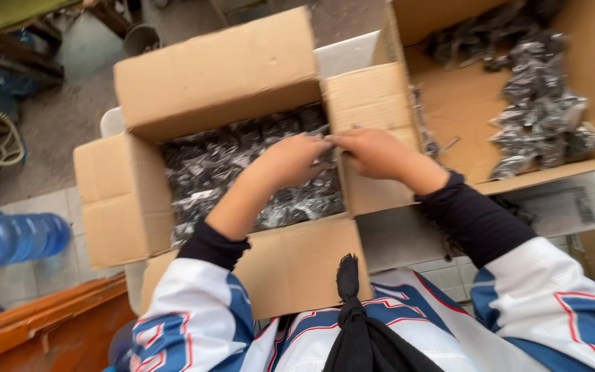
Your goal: The person repeatedly picks up small plastic-wrapped items from a cardboard box and transfers them into an adjacent empty cardboard box. The person arranges the items inside the second box as they are placed.
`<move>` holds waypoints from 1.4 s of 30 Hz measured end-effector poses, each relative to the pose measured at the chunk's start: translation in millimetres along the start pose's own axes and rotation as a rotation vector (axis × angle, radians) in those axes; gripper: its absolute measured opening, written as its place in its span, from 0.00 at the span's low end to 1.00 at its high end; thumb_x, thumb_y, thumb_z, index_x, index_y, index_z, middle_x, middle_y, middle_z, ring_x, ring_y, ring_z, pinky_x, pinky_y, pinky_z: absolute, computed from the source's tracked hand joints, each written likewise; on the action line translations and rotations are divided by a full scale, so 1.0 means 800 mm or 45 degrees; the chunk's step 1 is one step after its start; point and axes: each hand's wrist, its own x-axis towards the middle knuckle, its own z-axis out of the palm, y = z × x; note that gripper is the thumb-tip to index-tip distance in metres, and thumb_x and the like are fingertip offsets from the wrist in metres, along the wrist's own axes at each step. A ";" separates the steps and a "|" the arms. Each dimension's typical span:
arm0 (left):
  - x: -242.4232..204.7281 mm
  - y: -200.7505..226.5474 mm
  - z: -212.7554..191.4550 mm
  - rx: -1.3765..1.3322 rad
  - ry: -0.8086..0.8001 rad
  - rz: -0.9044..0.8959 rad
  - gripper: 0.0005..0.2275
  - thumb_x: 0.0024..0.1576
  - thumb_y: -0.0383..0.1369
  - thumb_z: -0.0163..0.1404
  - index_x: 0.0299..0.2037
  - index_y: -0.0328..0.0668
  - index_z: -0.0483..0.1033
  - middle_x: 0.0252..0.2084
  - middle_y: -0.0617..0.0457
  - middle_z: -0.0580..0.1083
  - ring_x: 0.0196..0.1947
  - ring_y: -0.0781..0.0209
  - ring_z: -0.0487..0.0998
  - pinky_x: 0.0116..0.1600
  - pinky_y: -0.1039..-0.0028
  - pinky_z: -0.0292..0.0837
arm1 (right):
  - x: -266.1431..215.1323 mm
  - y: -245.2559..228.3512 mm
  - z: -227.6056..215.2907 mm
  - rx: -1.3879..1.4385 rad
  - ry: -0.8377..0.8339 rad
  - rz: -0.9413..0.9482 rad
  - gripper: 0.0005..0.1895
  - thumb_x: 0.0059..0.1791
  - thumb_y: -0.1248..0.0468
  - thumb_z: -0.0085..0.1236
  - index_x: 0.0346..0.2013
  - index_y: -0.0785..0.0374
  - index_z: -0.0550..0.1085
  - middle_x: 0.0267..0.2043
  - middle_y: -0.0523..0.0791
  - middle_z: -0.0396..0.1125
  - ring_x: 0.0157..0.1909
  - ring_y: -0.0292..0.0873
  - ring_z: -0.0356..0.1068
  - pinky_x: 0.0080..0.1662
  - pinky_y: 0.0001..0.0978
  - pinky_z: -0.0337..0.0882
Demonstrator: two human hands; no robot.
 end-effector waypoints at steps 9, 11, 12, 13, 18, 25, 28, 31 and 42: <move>0.312 0.120 0.098 0.180 -0.114 0.272 0.14 0.49 0.33 0.52 0.43 0.32 0.72 0.36 0.39 0.76 0.41 0.39 0.79 0.47 0.51 0.75 | -0.198 0.188 -0.117 0.108 -0.039 0.641 0.19 0.44 0.62 0.55 0.49 0.44 0.75 0.47 0.40 0.73 0.52 0.42 0.72 0.56 0.41 0.68; 0.348 0.126 0.116 0.254 -0.190 0.216 0.11 0.49 0.32 0.51 0.40 0.35 0.74 0.35 0.41 0.77 0.40 0.42 0.80 0.46 0.54 0.76 | -0.201 0.222 -0.105 0.125 -0.119 0.691 0.18 0.44 0.60 0.54 0.50 0.45 0.75 0.47 0.38 0.73 0.52 0.41 0.71 0.56 0.41 0.67; 0.362 0.128 0.128 0.332 -0.253 0.151 0.08 0.50 0.31 0.50 0.37 0.37 0.77 0.34 0.44 0.78 0.40 0.45 0.80 0.44 0.57 0.77 | -0.202 0.236 -0.095 0.134 -0.203 0.725 0.18 0.44 0.59 0.54 0.50 0.45 0.75 0.47 0.37 0.74 0.53 0.40 0.71 0.56 0.42 0.67; 0.373 0.121 0.137 0.327 -0.273 0.148 0.08 0.50 0.31 0.50 0.37 0.37 0.77 0.34 0.44 0.78 0.40 0.45 0.80 0.44 0.57 0.77 | -0.195 0.244 -0.086 0.153 -0.208 0.728 0.18 0.44 0.59 0.54 0.50 0.45 0.75 0.47 0.37 0.74 0.53 0.40 0.71 0.56 0.42 0.67; 0.402 0.087 0.166 0.469 -0.368 -0.064 0.06 0.46 0.28 0.55 0.33 0.38 0.77 0.32 0.47 0.78 0.36 0.47 0.81 0.40 0.60 0.78 | -0.142 0.263 -0.044 0.300 -0.426 0.882 0.21 0.41 0.52 0.56 0.48 0.47 0.77 0.42 0.40 0.74 0.47 0.45 0.74 0.50 0.39 0.71; 0.414 0.079 0.184 0.723 -0.205 -0.109 0.06 0.48 0.27 0.49 0.30 0.47 0.80 0.32 0.53 0.77 0.39 0.54 0.78 0.39 0.62 0.75 | -0.133 0.252 -0.031 0.532 -0.400 0.990 0.21 0.42 0.57 0.53 0.44 0.67 0.76 0.43 0.55 0.72 0.51 0.57 0.70 0.51 0.47 0.71; 0.415 0.081 0.172 0.734 -0.263 -0.091 0.06 0.46 0.25 0.50 0.29 0.44 0.80 0.31 0.50 0.77 0.37 0.52 0.77 0.39 0.61 0.73 | -0.134 0.253 -0.032 0.604 -0.292 1.071 0.21 0.40 0.57 0.59 0.42 0.68 0.77 0.40 0.55 0.73 0.49 0.56 0.71 0.52 0.43 0.70; 0.405 0.085 0.141 0.389 -0.349 -0.251 0.06 0.49 0.23 0.49 0.33 0.37 0.79 0.33 0.45 0.78 0.38 0.50 0.78 0.41 0.60 0.76 | -0.130 0.259 -0.032 0.726 -0.136 1.073 0.24 0.37 0.48 0.66 0.42 0.56 0.78 0.40 0.47 0.73 0.49 0.52 0.71 0.51 0.40 0.71; 0.373 0.084 0.072 -0.558 -0.161 -0.466 0.23 0.46 0.39 0.58 0.50 0.42 0.68 0.37 0.46 0.73 0.44 0.49 0.76 0.49 0.60 0.71 | -0.129 0.264 -0.121 0.807 -0.255 1.020 0.15 0.37 0.66 0.66 0.39 0.63 0.79 0.25 0.51 0.72 0.31 0.40 0.74 0.36 0.23 0.74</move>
